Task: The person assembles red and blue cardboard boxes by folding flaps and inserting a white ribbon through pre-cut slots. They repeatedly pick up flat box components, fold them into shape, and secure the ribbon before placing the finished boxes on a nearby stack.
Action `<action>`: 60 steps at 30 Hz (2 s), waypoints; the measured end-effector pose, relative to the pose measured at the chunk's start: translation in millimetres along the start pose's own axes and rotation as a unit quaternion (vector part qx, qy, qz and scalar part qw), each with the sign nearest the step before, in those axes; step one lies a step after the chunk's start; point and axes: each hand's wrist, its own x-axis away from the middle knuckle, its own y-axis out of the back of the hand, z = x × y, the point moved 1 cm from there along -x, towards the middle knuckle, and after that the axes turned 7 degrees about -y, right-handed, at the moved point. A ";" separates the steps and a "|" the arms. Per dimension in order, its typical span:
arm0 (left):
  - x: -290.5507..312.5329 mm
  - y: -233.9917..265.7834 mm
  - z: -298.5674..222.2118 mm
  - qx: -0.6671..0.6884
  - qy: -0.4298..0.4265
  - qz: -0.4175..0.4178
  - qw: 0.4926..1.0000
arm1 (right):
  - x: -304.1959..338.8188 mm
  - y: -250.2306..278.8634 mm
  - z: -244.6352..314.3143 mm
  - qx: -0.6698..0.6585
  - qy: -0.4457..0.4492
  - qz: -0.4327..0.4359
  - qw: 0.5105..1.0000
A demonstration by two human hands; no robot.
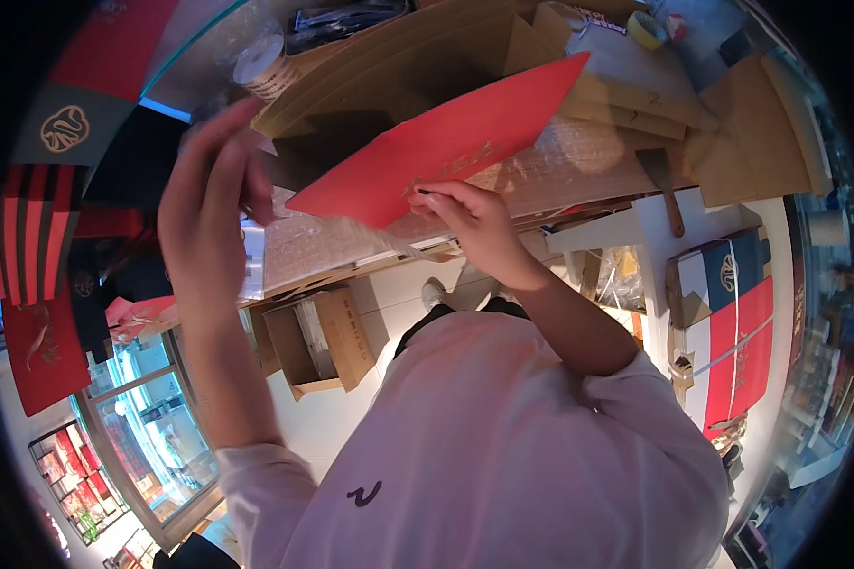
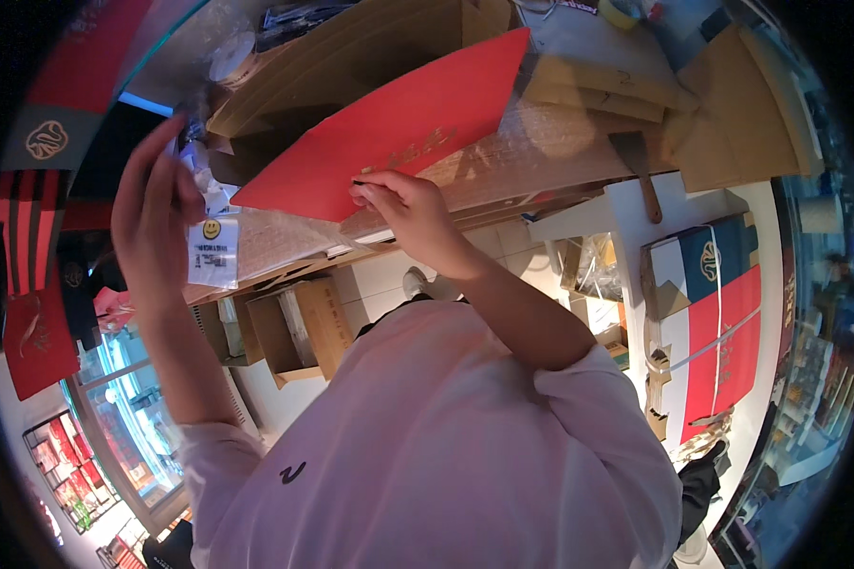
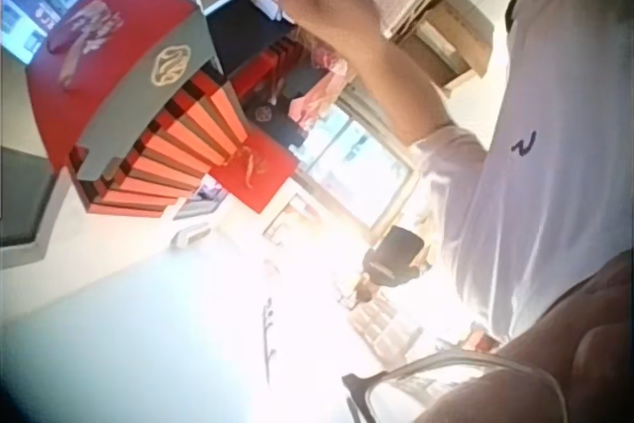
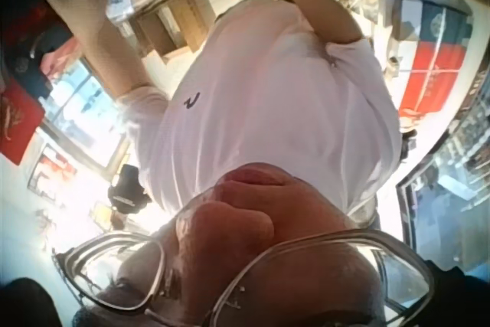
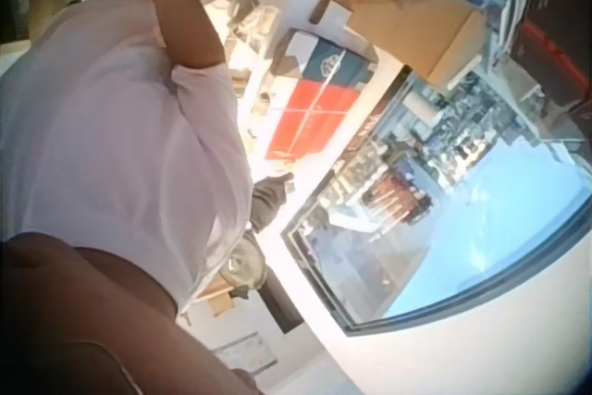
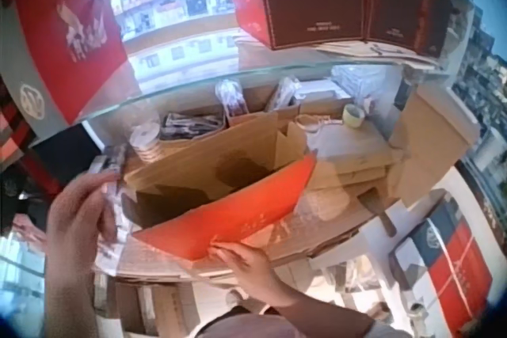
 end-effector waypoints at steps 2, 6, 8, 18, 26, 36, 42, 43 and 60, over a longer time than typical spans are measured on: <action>-35.5 -5.8 1.4 -0.129 0.132 0.091 0.979 | -16.9 -3.4 -11.9 -0.002 -0.010 0.026 1.000; -77.3 -15.4 75.4 -0.262 0.133 0.327 0.898 | -32.1 -25.6 -28.5 -0.050 -0.014 -0.049 0.997; -79.2 -30.2 77.3 -0.292 0.141 0.409 0.853 | -38.7 -28.5 -40.1 -0.039 0.048 -0.078 0.995; -63.8 -45.3 79.7 -0.136 0.313 0.428 0.837 | -27.9 -38.5 -32.7 -0.061 0.073 -0.116 0.989; -49.6 -52.5 87.0 -0.078 0.325 0.402 0.852 | -18.3 -29.7 -38.1 -0.055 0.097 -0.106 0.988; -48.5 -63.9 79.9 -0.149 0.287 0.405 0.855 | -16.0 -23.0 -32.6 0.040 0.125 -0.130 0.983; -45.6 -62.7 79.2 -0.098 0.290 0.415 0.857 | -18.3 -19.7 -10.1 0.214 0.075 -0.113 0.967; -46.1 -62.1 78.7 -0.091 0.288 0.415 0.858 | -18.6 -18.4 -5.4 0.222 0.062 -0.104 0.967; -41.1 -63.0 42.1 -0.323 0.029 0.346 0.880 | -12.2 -5.4 -23.1 0.020 -0.098 0.017 0.995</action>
